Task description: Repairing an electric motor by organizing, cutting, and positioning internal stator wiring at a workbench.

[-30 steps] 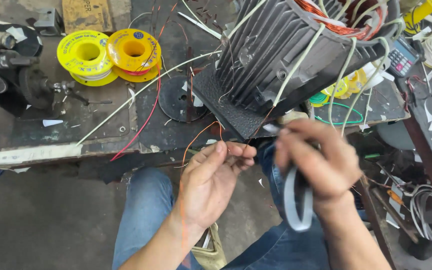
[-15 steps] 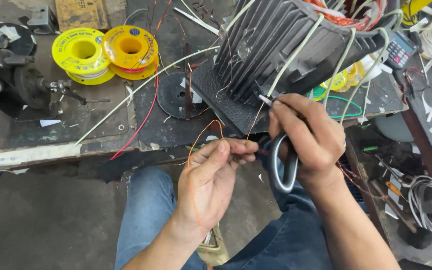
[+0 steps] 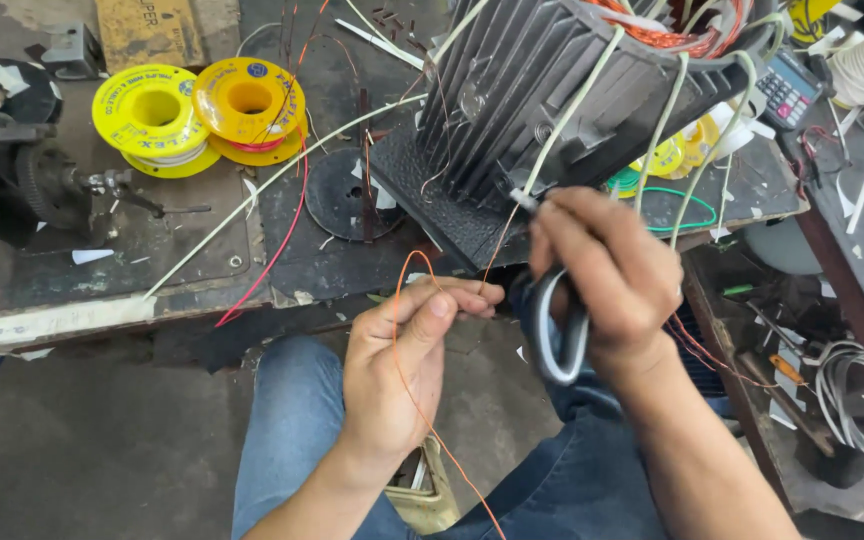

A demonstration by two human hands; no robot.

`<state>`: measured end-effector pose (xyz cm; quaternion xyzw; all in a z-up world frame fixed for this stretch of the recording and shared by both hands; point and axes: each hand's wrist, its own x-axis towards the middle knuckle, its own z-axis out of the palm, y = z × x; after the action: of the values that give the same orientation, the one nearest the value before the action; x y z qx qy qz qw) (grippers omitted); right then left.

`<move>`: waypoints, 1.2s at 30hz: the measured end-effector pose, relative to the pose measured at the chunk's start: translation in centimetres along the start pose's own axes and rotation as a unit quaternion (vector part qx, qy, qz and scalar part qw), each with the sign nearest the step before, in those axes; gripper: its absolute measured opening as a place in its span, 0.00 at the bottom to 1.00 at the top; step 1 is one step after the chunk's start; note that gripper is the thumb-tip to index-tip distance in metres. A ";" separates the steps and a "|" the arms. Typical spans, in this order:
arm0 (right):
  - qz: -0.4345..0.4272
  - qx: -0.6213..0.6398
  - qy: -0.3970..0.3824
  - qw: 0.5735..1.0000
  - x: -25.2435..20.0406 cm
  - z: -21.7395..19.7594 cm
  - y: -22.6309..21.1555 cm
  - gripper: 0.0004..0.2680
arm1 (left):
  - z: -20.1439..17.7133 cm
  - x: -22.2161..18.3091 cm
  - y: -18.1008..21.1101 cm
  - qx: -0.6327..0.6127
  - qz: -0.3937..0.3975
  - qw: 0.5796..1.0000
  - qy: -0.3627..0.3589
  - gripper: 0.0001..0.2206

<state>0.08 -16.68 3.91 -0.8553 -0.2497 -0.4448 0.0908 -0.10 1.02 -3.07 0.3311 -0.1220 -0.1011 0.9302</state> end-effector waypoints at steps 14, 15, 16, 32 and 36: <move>-0.091 0.040 -0.033 0.994 -0.5 0.4 0.2 0.06 | -0.1 0.7 3.7 0.492 0.313 0.806 -0.096 0.09; -0.038 0.035 -0.017 0.999 -0.9 0.5 0.6 0.07 | -0.2 0.6 3.5 0.491 0.306 0.810 -0.096 0.08; -0.035 0.034 -0.017 0.999 -0.5 0.1 -0.1 0.07 | 0.3 0.3 3.8 0.491 0.304 0.810 -0.098 0.08; 0.422 0.465 0.019 0.778 0.9 -1.0 -0.5 0.10 | 2.3 5.4 6.1 0.243 0.044 0.967 0.064 0.10; 0.412 0.460 0.022 0.786 0.8 -0.6 -0.9 0.09 | 0.0 0.6 2.8 0.462 0.300 0.829 0.099 0.04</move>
<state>-0.42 -15.85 4.83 -0.7239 -0.0469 -0.2158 0.6536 0.78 3.00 -1.15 0.6776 -0.1552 0.2847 0.6601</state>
